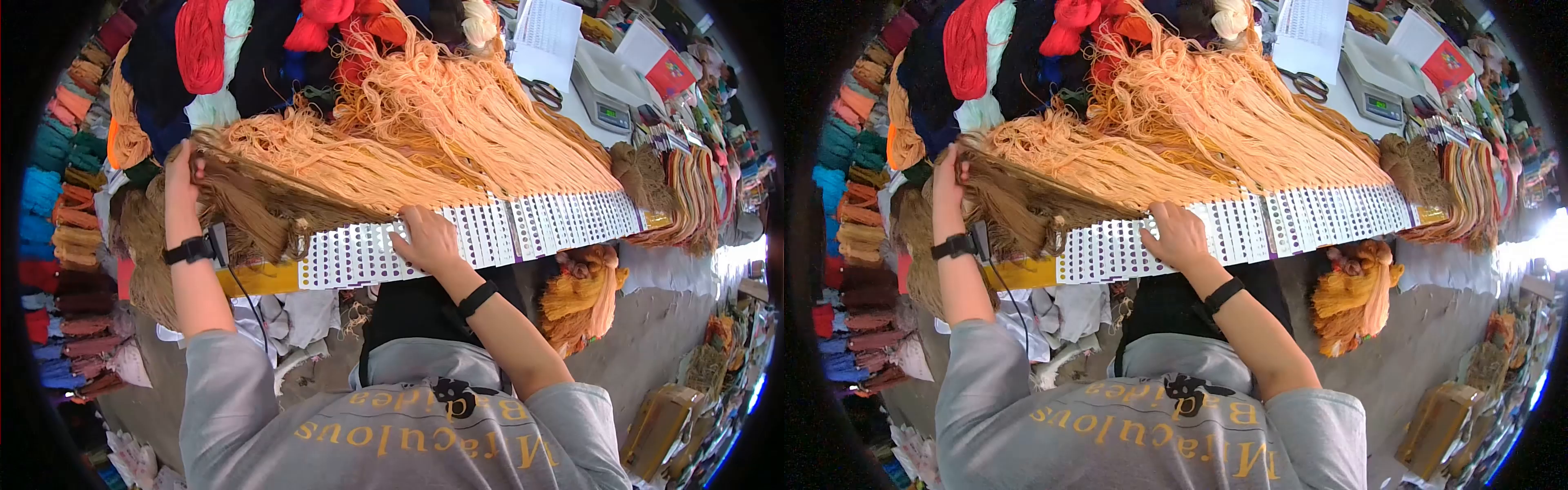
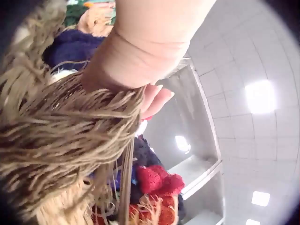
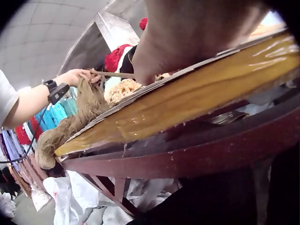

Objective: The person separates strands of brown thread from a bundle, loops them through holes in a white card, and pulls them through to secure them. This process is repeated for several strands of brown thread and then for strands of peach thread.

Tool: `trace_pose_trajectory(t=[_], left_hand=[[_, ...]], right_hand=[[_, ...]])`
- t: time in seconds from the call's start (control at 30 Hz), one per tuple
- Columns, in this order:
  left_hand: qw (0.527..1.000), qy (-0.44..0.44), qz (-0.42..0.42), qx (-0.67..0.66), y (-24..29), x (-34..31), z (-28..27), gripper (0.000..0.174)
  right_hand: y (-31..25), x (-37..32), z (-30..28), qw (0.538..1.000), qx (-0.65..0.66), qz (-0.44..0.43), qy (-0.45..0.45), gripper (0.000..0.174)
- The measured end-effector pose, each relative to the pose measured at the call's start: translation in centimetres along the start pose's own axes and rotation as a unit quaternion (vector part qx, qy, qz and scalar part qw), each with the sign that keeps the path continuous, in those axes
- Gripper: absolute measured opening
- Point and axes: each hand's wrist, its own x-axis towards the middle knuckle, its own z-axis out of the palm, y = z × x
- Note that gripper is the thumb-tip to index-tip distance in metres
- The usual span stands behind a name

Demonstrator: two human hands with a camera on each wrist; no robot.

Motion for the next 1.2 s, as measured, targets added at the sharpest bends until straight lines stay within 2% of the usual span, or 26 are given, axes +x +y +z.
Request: trace_pose_trajectory(t=[0.03, 0.1, 0.13, 0.17, 0.2, 0.27, 0.3, 0.37, 0.43, 0.5, 0.57, 0.7, 0.73, 0.83, 0.87, 0.97, 1.07, 1.2], left_hand=[[0.975, 0.122, 0.067, 0.174, 0.1, 0.0, 0.1, 0.025], [0.981, 0.078, 0.041, 0.174, 0.1, -1.0, 1.2, 0.032], [0.99, -0.03, 0.036, 0.131, 0.8, -4.2, 3.1, 0.029], [0.993, -0.102, -0.012, 0.05, 0.1, -5.7, 4.7, 0.026], [0.987, -0.15, -0.055, 0.017, -0.7, -7.9, 6.3, 0.023], [0.968, -0.245, -0.015, 0.048, -0.7, -14.9, 11.8, 0.027], [0.931, -0.365, 0.011, 0.026, -3.3, -15.0, 12.4, 0.031], [0.9, -0.424, -0.104, -0.011, -3.7, -17.9, 15.2, 0.042], [0.836, -0.516, -0.161, -0.093, -5.6, -18.8, 17.2, 0.042], [0.846, -0.489, -0.193, -0.086, -5.7, -20.1, 18.2, 0.045], [0.826, -0.498, -0.228, -0.134, -5.7, -19.7, 17.9, 0.046], [0.822, -0.455, -0.26, -0.224, -4.7, -19.9, 16.8, 0.047], [0.837, -0.442, -0.25, -0.203, -4.6, -19.9, 16.4, 0.046], [0.874, -0.373, -0.234, -0.206, -3.8, -20.4, 15.5, 0.045], [0.888, -0.368, -0.198, -0.191, -4.0, -20.1, 15.1, 0.044], [0.901, -0.34, -0.165, -0.211, -3.3, -20.3, 14.4, 0.042], [0.913, -0.319, -0.156, -0.2, -2.8, -21.1, 14.5, 0.043], [0.911, -0.332, -0.163, -0.185, -2.8, -21.4, 14.7, 0.045]], right_hand=[[0.0, -0.2, 0.0, 1.0, -0.002, -0.001, -0.003, 0.031], [0.3, 0.2, -0.2, 1.0, 0.007, 0.005, -0.01, 0.032], [0.4, 0.1, -0.3, 1.0, 0.019, 0.014, -0.02, 0.033], [0.5, 0.1, -0.4, 0.999, 0.031, 0.022, -0.032, 0.034], [0.1, 0.5, -1.1, 0.988, 0.08, 0.107, -0.081, 0.029], [0.0, 0.5, -1.4, 0.982, 0.16, 0.101, -0.004, 0.024], [0.0, 0.6, -1.5, 0.975, 0.199, 0.095, 0.031, 0.021], [-2.0, 1.3, -3.1, 0.942, 0.316, 0.108, 0.042, 0.015], [-3.7, 1.6, -4.0, 0.875, 0.465, 0.123, 0.053, 0.013], [-4.6, 1.7, -5.5, 0.845, 0.509, 0.16, 0.021, 0.01], [-5.0, 1.8, -6.5, 0.801, 0.561, 0.205, -0.013, 0.009], [-5.0, 1.8, -6.4, 0.777, 0.603, 0.181, -0.02, 0.012], [-5.3, 2.0, -6.6, 0.777, 0.607, 0.167, -0.024, 0.015], [-5.7, 2.0, -7.4, 0.72, 0.667, 0.174, -0.082, 0.017], [-6.1, 2.1, -7.8, 0.713, 0.667, 0.195, -0.094, 0.018], [-6.0, 2.0, -7.9, 0.699, 0.675, 0.209, -0.11, 0.019], [-6.0, 2.0, -7.8, 0.72, 0.658, 0.188, -0.112, 0.019], [-5.6, 2.0, -8.0, 0.711, 0.669, 0.186, -0.113, 0.019]])
